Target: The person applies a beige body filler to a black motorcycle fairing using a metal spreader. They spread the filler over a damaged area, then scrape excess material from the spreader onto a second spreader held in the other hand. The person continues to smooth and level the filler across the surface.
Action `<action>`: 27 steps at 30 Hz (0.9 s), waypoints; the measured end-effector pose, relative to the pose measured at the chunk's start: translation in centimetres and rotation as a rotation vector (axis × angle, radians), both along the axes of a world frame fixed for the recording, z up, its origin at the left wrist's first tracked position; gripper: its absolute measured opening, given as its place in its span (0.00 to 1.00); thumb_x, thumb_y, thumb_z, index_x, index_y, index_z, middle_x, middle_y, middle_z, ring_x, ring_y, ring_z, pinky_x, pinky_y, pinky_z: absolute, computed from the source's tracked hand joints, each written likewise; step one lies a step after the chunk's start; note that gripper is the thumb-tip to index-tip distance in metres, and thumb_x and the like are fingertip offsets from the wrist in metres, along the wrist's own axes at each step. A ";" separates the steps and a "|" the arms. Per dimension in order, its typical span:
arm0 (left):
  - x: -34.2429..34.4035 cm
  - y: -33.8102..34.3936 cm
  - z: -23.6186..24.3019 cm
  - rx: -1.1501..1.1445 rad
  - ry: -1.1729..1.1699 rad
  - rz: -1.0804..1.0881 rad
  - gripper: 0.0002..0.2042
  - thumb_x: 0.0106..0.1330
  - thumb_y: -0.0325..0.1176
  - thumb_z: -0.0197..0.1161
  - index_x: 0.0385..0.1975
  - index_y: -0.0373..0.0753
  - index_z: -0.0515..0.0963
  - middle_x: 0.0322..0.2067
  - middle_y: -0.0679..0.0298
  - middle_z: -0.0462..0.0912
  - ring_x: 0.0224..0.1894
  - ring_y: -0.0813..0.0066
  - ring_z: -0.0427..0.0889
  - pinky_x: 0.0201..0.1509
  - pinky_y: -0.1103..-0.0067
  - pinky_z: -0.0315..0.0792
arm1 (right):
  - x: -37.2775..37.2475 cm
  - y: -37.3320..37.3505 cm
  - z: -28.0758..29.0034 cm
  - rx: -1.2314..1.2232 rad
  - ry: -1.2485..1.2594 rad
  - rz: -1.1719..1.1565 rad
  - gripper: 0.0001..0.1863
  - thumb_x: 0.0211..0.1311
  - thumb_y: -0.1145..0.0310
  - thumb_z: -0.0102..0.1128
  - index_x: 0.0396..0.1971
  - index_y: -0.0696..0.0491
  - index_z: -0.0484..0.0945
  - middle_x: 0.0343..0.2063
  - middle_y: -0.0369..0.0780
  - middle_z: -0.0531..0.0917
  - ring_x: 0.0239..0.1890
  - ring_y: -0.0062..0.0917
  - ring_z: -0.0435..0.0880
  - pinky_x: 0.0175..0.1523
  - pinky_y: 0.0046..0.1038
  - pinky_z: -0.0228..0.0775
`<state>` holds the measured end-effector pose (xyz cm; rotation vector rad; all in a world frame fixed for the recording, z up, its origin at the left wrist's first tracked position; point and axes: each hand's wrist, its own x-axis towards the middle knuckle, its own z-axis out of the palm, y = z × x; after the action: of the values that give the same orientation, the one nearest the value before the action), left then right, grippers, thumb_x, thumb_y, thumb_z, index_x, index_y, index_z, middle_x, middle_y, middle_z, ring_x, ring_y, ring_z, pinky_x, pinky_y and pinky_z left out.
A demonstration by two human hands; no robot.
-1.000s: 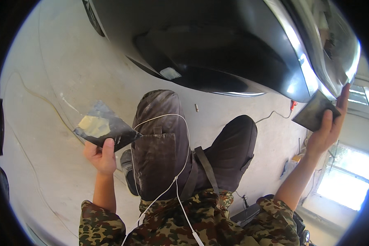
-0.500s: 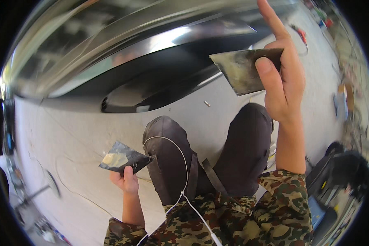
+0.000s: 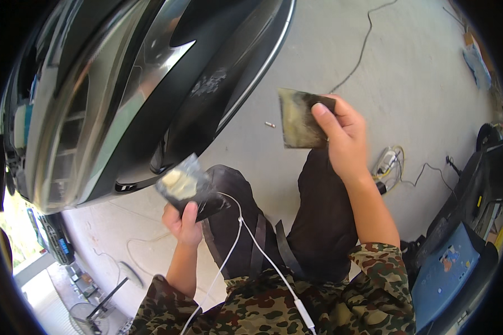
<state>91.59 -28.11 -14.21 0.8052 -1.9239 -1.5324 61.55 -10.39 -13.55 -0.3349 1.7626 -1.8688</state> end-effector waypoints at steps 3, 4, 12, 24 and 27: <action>-5.4 -2.4 -0.1 0.346 -0.042 -0.033 0.13 0.72 0.30 0.64 0.50 0.26 0.83 0.40 0.60 0.89 0.42 0.76 0.83 0.48 0.78 0.75 | 1.4 -2.8 0.1 0.234 0.247 0.010 0.10 0.74 0.76 0.63 0.49 0.62 0.86 0.44 0.38 0.87 0.44 0.24 0.84 0.52 0.25 0.74; -7.2 -3.5 -0.4 0.428 0.004 -0.101 0.15 0.74 0.28 0.62 0.54 0.26 0.81 0.43 0.63 0.88 0.43 0.79 0.81 0.49 0.80 0.73 | 1.8 -3.8 0.1 0.243 0.360 0.033 0.11 0.70 0.78 0.64 0.49 0.61 0.87 0.44 0.40 0.87 0.44 0.28 0.85 0.52 0.26 0.76; -20.6 -15.4 -3.5 0.657 -0.017 -0.169 0.19 0.74 0.24 0.57 0.62 0.25 0.76 0.55 0.56 0.84 0.56 0.72 0.82 0.62 0.76 0.73 | -3.8 -18.5 -4.3 0.301 1.125 0.056 0.19 0.46 0.70 0.73 0.44 0.49 0.91 0.46 0.34 0.90 0.45 0.31 0.87 0.45 0.33 0.77; -24.4 -18.1 0.8 0.582 -0.081 -0.116 0.10 0.79 0.26 0.57 0.54 0.30 0.80 0.34 0.71 0.84 0.31 0.89 0.74 0.33 0.86 0.68 | -7.2 -24.2 -1.1 0.185 1.037 0.109 0.18 0.50 0.71 0.69 0.44 0.54 0.90 0.43 0.37 0.90 0.44 0.33 0.88 0.43 0.34 0.78; -24.8 -17.3 1.2 0.543 -0.085 -0.073 0.10 0.79 0.25 0.57 0.53 0.30 0.80 0.34 0.71 0.84 0.30 0.89 0.74 0.32 0.86 0.67 | -7.6 -24.1 -0.6 0.172 1.021 0.130 0.18 0.50 0.69 0.67 0.44 0.53 0.90 0.42 0.37 0.90 0.43 0.32 0.88 0.43 0.33 0.78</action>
<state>66.84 -45.45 -13.01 1.0419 -1.6179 -2.1381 53.96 -34.49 -14.18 -1.4889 2.4015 -1.5075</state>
